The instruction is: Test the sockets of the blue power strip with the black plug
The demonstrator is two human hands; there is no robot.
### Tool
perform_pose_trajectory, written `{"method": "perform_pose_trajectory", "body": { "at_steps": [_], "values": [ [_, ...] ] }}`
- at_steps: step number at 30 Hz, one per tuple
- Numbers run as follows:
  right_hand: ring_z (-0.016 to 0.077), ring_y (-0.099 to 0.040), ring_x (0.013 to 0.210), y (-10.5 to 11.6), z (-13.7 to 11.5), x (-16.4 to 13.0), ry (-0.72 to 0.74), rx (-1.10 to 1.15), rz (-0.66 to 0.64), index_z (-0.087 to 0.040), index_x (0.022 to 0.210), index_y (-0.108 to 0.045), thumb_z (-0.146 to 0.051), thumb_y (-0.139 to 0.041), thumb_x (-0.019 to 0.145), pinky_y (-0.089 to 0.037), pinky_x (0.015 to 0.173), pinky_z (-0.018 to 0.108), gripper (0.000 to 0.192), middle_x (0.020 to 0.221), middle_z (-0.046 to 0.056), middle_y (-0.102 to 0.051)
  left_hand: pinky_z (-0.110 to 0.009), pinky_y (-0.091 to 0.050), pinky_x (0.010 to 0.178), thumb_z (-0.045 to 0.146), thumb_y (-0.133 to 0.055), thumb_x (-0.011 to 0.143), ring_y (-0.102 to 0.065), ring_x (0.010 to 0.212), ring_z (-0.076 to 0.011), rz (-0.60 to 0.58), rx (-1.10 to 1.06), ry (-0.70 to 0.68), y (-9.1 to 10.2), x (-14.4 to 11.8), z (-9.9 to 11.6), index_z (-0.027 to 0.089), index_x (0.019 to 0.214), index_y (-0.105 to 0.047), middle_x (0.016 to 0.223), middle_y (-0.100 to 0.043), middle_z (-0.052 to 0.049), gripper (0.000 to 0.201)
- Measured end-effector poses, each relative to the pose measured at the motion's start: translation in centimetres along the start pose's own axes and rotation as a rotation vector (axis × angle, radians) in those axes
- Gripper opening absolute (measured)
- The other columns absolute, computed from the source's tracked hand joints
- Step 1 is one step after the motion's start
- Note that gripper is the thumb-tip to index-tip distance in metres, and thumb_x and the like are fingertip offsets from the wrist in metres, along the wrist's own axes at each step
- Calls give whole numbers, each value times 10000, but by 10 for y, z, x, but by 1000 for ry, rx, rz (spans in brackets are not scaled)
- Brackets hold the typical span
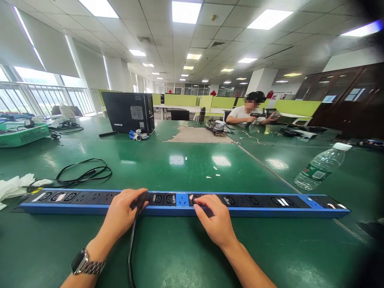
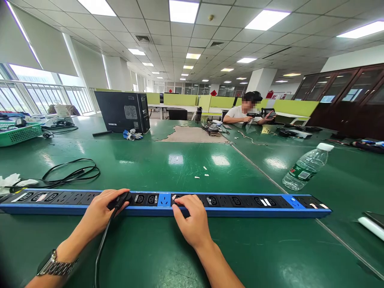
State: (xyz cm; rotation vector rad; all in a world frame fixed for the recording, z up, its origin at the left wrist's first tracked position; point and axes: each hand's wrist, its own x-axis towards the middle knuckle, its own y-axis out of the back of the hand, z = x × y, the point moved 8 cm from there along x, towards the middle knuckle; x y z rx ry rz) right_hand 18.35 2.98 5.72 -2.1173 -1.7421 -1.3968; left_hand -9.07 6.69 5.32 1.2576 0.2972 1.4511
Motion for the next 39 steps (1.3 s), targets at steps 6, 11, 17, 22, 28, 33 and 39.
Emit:
{"method": "perform_pose_trajectory", "body": {
  "at_steps": [6,11,17,22,28,33,39],
  "values": [
    [207,-606,814,4,17,0,-78,-78,39,-216,831,-672,-295,-554,884,-468,750,346,152,832,33,-700,-358,-521,810,512,-576,860,-663,869,-227,100,-45,-49,6,-2,4,219,1046,-701,926,-742,-65,369],
    [209,-607,812,2,18,0,-90,-83,32,-223,816,-675,-297,-559,878,-453,747,340,150,827,28,-703,-331,-529,803,514,-579,864,-680,846,-209,279,-109,52,19,-8,6,223,1067,-676,957,-734,-49,368],
    [206,-606,821,1,16,1,-94,-79,52,-219,819,-666,-277,-539,883,-445,745,333,154,835,30,-700,-325,-520,816,469,-586,878,-678,851,-203,314,-122,-24,1,-6,50,217,1058,-661,955,-726,-46,319],
    [203,-602,820,0,17,1,-89,-77,55,-213,820,-664,-265,-538,882,-442,749,332,150,834,29,-698,-357,-509,827,409,-575,900,-672,868,-213,180,-138,-60,-40,10,77,208,1091,-646,967,-728,-59,286],
    [200,-598,828,1,18,1,-95,-66,38,-214,830,-673,-264,-536,891,-435,757,334,158,846,27,-702,-384,-496,824,365,-581,897,-665,864,-229,116,-101,-17,-63,18,84,208,1086,-650,956,-727,-65,256],
    [200,-594,824,0,17,1,-100,-54,33,-213,826,-674,-263,-534,889,-430,756,336,162,838,29,-699,-390,-478,817,343,-596,885,-643,875,-232,87,-38,-26,-65,17,88,210,1084,-653,940,-710,-62,247],
    [206,-594,834,-1,16,0,-99,-58,35,-216,830,-672,-262,-530,887,-428,756,337,160,845,35,-699,-388,-448,802,286,-600,881,-606,928,-242,67,17,-108,-65,16,103,211,1109,-641,957,-710,-58,244]
  ]
}}
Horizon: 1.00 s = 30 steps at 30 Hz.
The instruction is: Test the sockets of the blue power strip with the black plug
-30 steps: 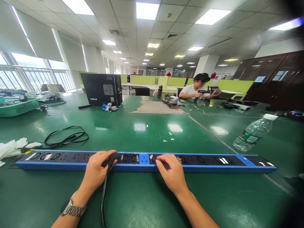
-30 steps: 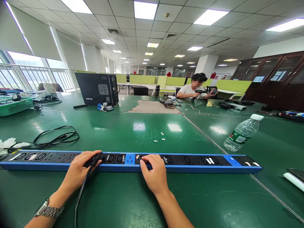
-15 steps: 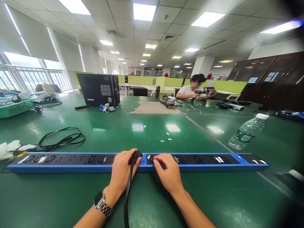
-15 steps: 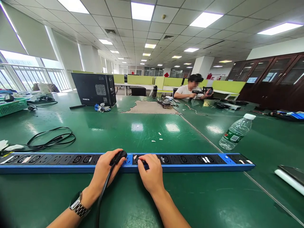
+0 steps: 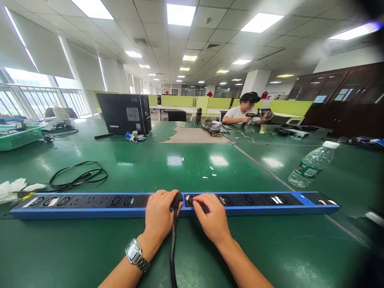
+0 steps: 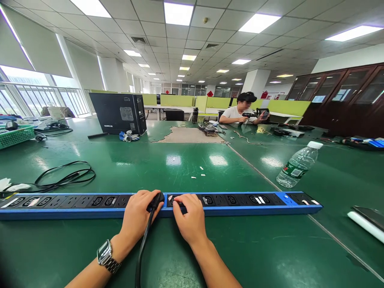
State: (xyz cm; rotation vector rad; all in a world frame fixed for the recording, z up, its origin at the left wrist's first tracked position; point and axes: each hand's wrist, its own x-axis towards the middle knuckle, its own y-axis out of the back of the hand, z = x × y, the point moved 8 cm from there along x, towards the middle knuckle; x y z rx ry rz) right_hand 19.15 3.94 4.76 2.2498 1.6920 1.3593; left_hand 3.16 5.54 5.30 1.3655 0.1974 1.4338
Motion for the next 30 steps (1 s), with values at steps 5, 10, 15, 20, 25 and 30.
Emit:
{"method": "perform_pose_trajectory", "body": {
  "at_steps": [5,10,15,20,25,30],
  "values": [
    [213,-587,870,-6,0,-1,-7,-43,-47,-213,871,-674,-240,-556,861,-417,779,348,122,893,36,-701,-388,-430,822,147,-603,835,-591,972,-244,-28,-9,30,-3,2,4,223,1076,-653,972,-715,-44,257],
    [213,-584,899,-8,-1,-3,-6,-91,-61,-215,910,-675,-220,-565,841,-414,803,353,130,936,36,-701,-396,-423,833,139,-599,831,-594,967,-238,-47,-17,60,-3,0,0,236,1086,-655,951,-716,-32,278],
    [219,-593,916,-10,-5,-4,18,-140,-71,-223,941,-669,-226,-570,826,-424,799,356,152,957,38,-700,-413,-426,862,141,-587,826,-608,971,-246,30,-25,24,-3,-5,-1,221,1128,-633,985,-717,-53,316],
    [234,-594,956,-11,-9,-4,34,-167,-74,-221,1018,-647,-233,-588,808,-429,832,378,218,1001,52,-694,-395,-451,851,139,-587,808,-628,946,-235,101,-78,52,-3,-9,-7,223,1095,-632,988,-707,-53,302],
    [239,-601,960,-12,-14,-5,57,-150,-65,-215,1105,-611,-292,-622,806,-442,839,381,309,1015,67,-682,-384,-467,825,132,-601,794,-636,903,-226,139,-120,72,-1,-10,-10,225,1064,-670,964,-705,-42,294],
    [231,-607,952,-12,-22,-6,119,-117,-57,-207,1152,-580,-335,-620,825,-461,841,382,353,1016,70,-676,-360,-488,802,180,-594,842,-628,890,-209,273,-251,71,12,-10,-9,218,1119,-656,959,-705,-48,287]
  ]
}}
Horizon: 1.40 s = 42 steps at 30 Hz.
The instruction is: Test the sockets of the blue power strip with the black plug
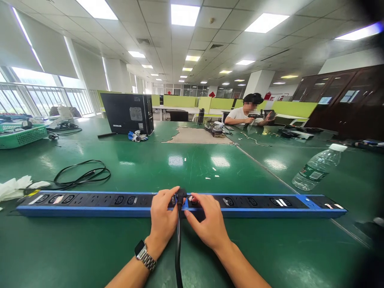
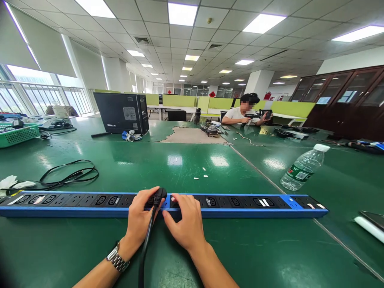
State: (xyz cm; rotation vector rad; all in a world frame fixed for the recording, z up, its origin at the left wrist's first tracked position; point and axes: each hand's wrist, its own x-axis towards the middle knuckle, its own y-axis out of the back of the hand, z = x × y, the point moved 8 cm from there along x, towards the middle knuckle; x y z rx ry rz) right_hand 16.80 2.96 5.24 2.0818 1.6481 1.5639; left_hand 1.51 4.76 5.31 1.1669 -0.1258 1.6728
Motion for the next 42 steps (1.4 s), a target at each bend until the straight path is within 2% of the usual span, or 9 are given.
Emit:
{"method": "perform_pose_trajectory", "body": {
  "at_steps": [4,9,12,14,19,26,32,36,42],
  "values": [
    [233,-630,877,0,-6,-1,28,-15,39,-184,1185,-571,-419,-628,828,-494,782,373,431,967,86,-688,-373,-478,812,142,-556,856,-614,898,-210,-28,-18,-167,-2,-1,23,230,1128,-661,961,-730,-40,304],
    [208,-684,890,8,10,-1,-75,18,87,-201,1118,-624,-396,-468,929,-520,789,314,313,1014,85,-723,-401,-471,871,222,-564,886,-613,944,-223,-86,-15,-251,-7,-4,41,244,1201,-624,1018,-721,-54,322],
    [215,-688,888,35,39,-1,-234,-23,200,-199,1067,-655,-438,-444,921,-513,793,311,351,997,80,-732,-411,-462,908,268,-603,884,-609,994,-232,-92,-15,-242,-7,-5,37,228,1235,-588,1062,-707,-71,354],
    [224,-680,790,52,61,-1,-361,-124,213,-211,990,-684,-483,-466,888,-498,698,308,362,882,68,-736,-419,-457,914,262,-590,892,-606,1001,-234,-92,-3,-209,-6,-5,31,224,1211,-595,1064,-700,-77,321],
    [213,-633,639,68,89,-2,-527,-331,81,-248,869,-699,-512,-508,842,-401,559,286,327,705,30,-701,-409,-458,899,219,-566,895,-604,989,-227,-111,-18,-169,-7,-5,24,211,1148,-614,1040,-701,-71,258],
    [217,-653,713,57,84,-3,-471,-274,40,-238,946,-682,-516,-493,855,-437,624,299,348,787,36,-715,-402,-473,881,206,-555,883,-616,964,-222,-120,-30,-115,-6,-6,21,211,1107,-636,1013,-707,-68,237],
    [228,-646,728,49,82,-3,-417,-341,16,-227,945,-661,-499,-470,863,-430,701,338,343,783,44,-697,-403,-475,871,214,-543,891,-618,948,-222,-111,-37,-106,-6,-5,19,211,1100,-640,994,-708,-70,231],
    [249,-648,834,42,78,-3,-392,-374,-18,-207,986,-625,-458,-438,881,-408,815,394,330,845,65,-701,-387,-478,855,220,-543,897,-620,937,-217,-107,-43,-87,-1,-5,14,212,1101,-635,985,-705,-64,224],
    [265,-625,901,38,82,-7,-394,-382,-19,-195,993,-604,-437,-411,898,-387,860,430,324,891,83,-686,-372,-478,848,207,-551,896,-622,916,-206,-82,-47,-48,8,-5,4,208,1100,-629,959,-703,-51,218]
  ]
}}
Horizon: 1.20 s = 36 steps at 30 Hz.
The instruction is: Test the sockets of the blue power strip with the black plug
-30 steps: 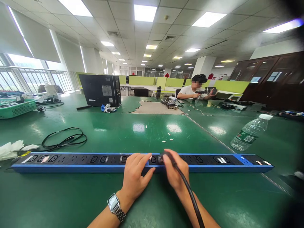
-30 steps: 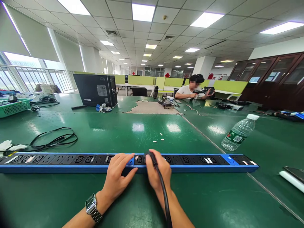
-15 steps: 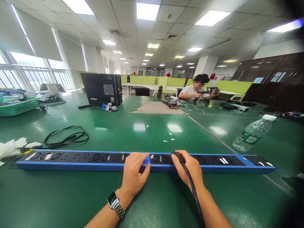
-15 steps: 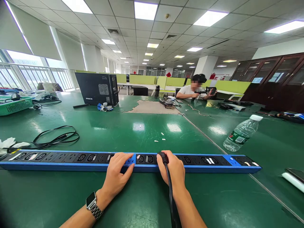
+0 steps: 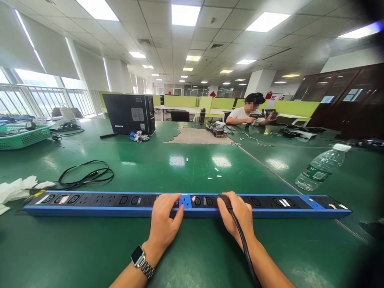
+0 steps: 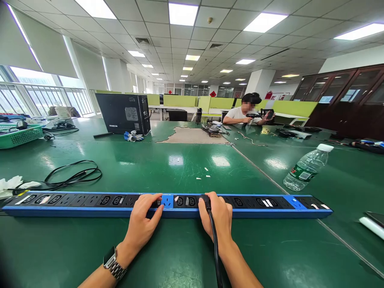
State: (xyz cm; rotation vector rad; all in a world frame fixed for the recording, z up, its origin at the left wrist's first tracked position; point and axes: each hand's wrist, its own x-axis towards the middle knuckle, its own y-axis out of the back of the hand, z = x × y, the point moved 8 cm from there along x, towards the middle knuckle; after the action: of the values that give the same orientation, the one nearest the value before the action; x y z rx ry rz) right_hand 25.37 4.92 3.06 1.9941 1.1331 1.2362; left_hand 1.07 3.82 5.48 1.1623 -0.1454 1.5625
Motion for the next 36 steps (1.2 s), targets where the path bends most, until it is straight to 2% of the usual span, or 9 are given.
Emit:
{"method": "perform_pose_trajectory", "body": {
  "at_steps": [5,10,15,18,22,26,30,33,36],
  "values": [
    [279,-610,898,-3,0,-1,1,-38,-33,-195,1005,-607,-441,-403,908,-380,857,446,333,885,90,-686,-373,-467,852,207,-547,896,-620,909,-206,-22,2,3,-2,0,-1,212,1100,-627,948,-699,-47,219],
    [283,-608,895,1,-1,-6,-5,4,55,-187,1015,-627,-456,-426,900,-380,865,452,355,880,89,-697,-376,-447,837,200,-567,876,-610,899,-212,-68,36,-1,-9,-2,1,218,1069,-636,934,-696,-38,205],
    [258,-646,811,6,6,-7,-11,189,208,-179,952,-682,-552,-446,866,-412,857,439,450,845,88,-714,-385,-422,847,194,-599,848,-606,901,-211,-97,65,31,-14,-2,1,232,1104,-625,931,-695,-22,260],
    [254,-653,773,17,8,-9,-37,256,316,-166,950,-693,-570,-485,848,-454,791,399,466,838,97,-721,-397,-412,862,206,-627,824,-605,917,-216,-114,81,53,-15,-1,0,240,1134,-612,946,-693,-22,312],
    [225,-665,752,35,-7,-19,-50,364,457,-162,1028,-675,-513,-542,869,-495,703,327,408,887,89,-726,-430,-395,905,240,-687,778,-596,967,-237,-142,100,57,-17,-1,2,246,1230,-560,1008,-687,-34,469],
    [198,-674,825,24,-62,-30,281,487,239,-184,1073,-660,-368,-566,897,-525,728,286,272,946,71,-717,-427,-404,924,276,-671,796,-577,1015,-239,-180,27,-60,-23,-4,16,227,1347,-465,1095,-667,-62,591],
    [168,-617,718,13,-103,-44,583,591,33,-198,1032,-643,-269,-559,900,-515,651,280,172,818,39,-674,-374,-438,835,178,-509,855,-584,931,-212,-185,-44,-251,-29,-8,38,205,1299,-523,1036,-676,-64,445],
    [186,-610,776,16,-107,-47,686,620,34,-183,1085,-624,-328,-618,874,-520,679,303,257,873,63,-670,-366,-431,792,159,-481,873,-580,895,-215,-107,54,-292,-21,-3,40,225,1260,-583,991,-675,-64,406],
    [173,-600,755,18,-94,-40,640,620,72,-184,1205,-596,-341,-642,865,-508,620,275,377,885,60,-660,-384,-424,801,227,-551,889,-570,939,-242,22,271,-177,7,8,20,260,1260,-611,1055,-649,-86,378]
  ]
}}
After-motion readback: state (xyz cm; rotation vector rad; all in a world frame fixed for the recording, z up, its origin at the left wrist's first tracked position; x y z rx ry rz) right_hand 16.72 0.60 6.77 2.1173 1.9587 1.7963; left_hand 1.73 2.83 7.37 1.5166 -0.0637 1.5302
